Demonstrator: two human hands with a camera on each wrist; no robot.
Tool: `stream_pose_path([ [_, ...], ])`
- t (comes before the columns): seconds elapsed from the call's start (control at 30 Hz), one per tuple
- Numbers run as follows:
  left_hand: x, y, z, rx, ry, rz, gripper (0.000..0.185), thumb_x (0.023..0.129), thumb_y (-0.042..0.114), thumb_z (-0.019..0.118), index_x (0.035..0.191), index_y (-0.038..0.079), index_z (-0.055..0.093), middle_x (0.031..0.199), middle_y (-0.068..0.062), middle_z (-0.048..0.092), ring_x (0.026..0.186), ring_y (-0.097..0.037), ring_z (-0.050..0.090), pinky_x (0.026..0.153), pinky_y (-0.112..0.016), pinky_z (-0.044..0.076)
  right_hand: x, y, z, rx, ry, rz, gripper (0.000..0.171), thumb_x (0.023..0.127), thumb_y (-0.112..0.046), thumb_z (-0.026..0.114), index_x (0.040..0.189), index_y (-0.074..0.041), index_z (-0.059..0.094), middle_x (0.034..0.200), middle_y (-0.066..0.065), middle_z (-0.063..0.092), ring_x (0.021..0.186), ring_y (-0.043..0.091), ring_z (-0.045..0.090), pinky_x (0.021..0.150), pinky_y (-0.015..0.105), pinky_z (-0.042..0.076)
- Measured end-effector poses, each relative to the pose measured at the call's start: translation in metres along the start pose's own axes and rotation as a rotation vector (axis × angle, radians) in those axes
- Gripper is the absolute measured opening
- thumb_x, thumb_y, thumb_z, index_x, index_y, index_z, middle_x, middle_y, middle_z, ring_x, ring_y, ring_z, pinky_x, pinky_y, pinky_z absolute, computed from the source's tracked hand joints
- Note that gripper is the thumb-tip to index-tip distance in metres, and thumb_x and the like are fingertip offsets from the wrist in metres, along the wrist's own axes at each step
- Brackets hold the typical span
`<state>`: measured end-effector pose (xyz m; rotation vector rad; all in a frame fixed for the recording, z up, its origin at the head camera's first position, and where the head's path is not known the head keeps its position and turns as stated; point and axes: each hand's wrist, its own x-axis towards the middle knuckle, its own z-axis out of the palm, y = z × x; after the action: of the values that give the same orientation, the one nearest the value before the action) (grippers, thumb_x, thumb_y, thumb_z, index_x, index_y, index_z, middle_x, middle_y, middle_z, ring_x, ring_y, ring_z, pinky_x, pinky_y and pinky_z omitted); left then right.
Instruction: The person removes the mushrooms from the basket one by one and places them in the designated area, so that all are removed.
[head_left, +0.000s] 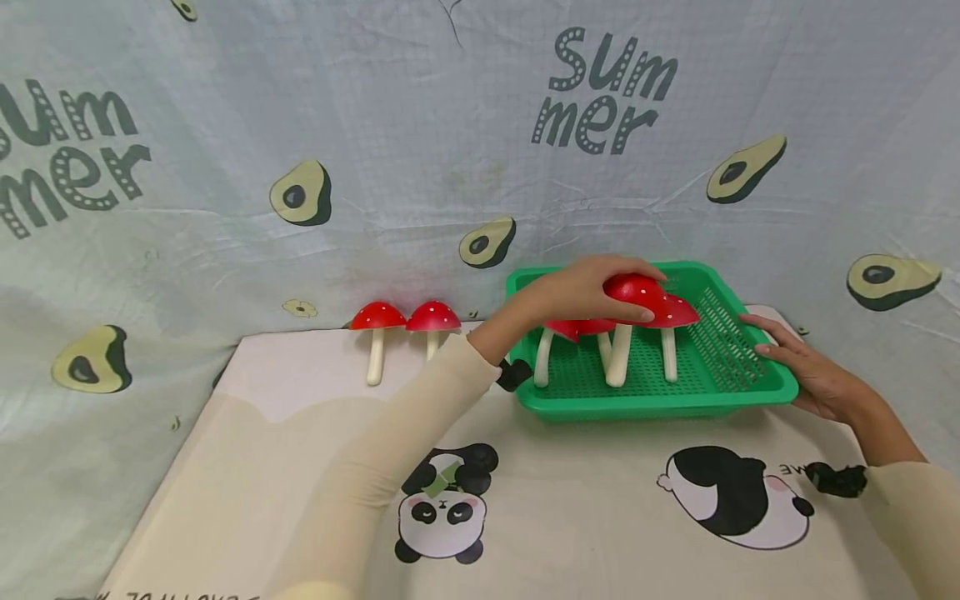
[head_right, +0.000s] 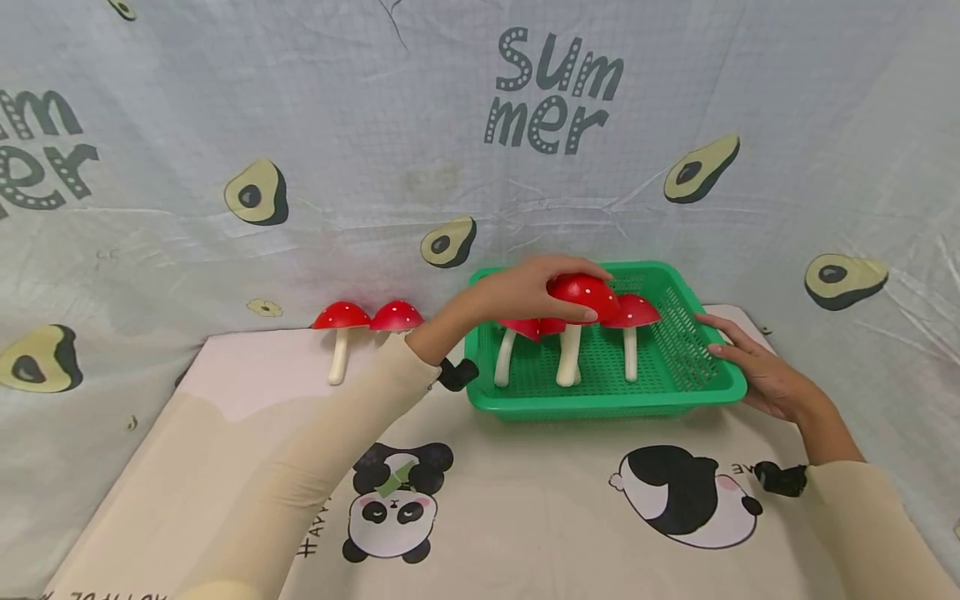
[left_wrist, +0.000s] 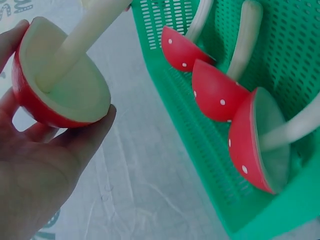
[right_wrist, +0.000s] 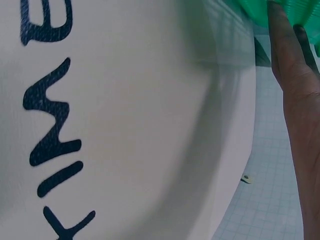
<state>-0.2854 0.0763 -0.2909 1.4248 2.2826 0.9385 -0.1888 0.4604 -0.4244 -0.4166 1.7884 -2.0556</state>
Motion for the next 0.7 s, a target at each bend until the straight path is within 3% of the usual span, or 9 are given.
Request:
stream_pose_path([
  [0.1, -0.008, -0.001, -0.005, -0.033, 0.037, 0.006, 0.055, 0.094, 0.034, 0.071, 0.145, 0.022, 0.054, 0.142, 0.002, 0.054, 0.126, -0.013, 0.047, 0.090, -0.022, 0.052, 0.000, -0.001, 0.000, 0.007, 0.000, 0.002, 0.054, 0.112, -0.008, 0.025, 0.158, -0.037, 0.024, 0.136, -0.006, 0.048, 0.108, 0.020, 0.069, 0.084, 0.040, 0.060],
  [0.3, -0.023, -0.006, -0.014, -0.006, 0.094, 0.024, 0.055, 0.094, 0.031, 0.072, 0.145, 0.019, 0.055, 0.141, 0.000, 0.056, 0.126, -0.015, 0.049, 0.091, -0.023, 0.052, 0.000, 0.000, 0.000, 0.022, -0.010, 0.005, 0.054, 0.112, -0.008, 0.025, 0.158, -0.036, 0.024, 0.135, -0.005, 0.048, 0.108, 0.020, 0.069, 0.085, 0.041, 0.060],
  [0.7, -0.038, -0.012, -0.019, 0.029, 0.104, -0.004, 0.054, 0.093, 0.033, 0.072, 0.143, 0.019, 0.056, 0.138, -0.001, 0.057, 0.124, -0.017, 0.050, 0.089, -0.025, 0.054, 0.000, 0.000, 0.001, 0.021, -0.014, -0.006, 0.054, 0.112, -0.007, 0.025, 0.157, -0.037, 0.025, 0.136, -0.006, 0.047, 0.108, 0.019, 0.069, 0.085, 0.039, 0.060],
])
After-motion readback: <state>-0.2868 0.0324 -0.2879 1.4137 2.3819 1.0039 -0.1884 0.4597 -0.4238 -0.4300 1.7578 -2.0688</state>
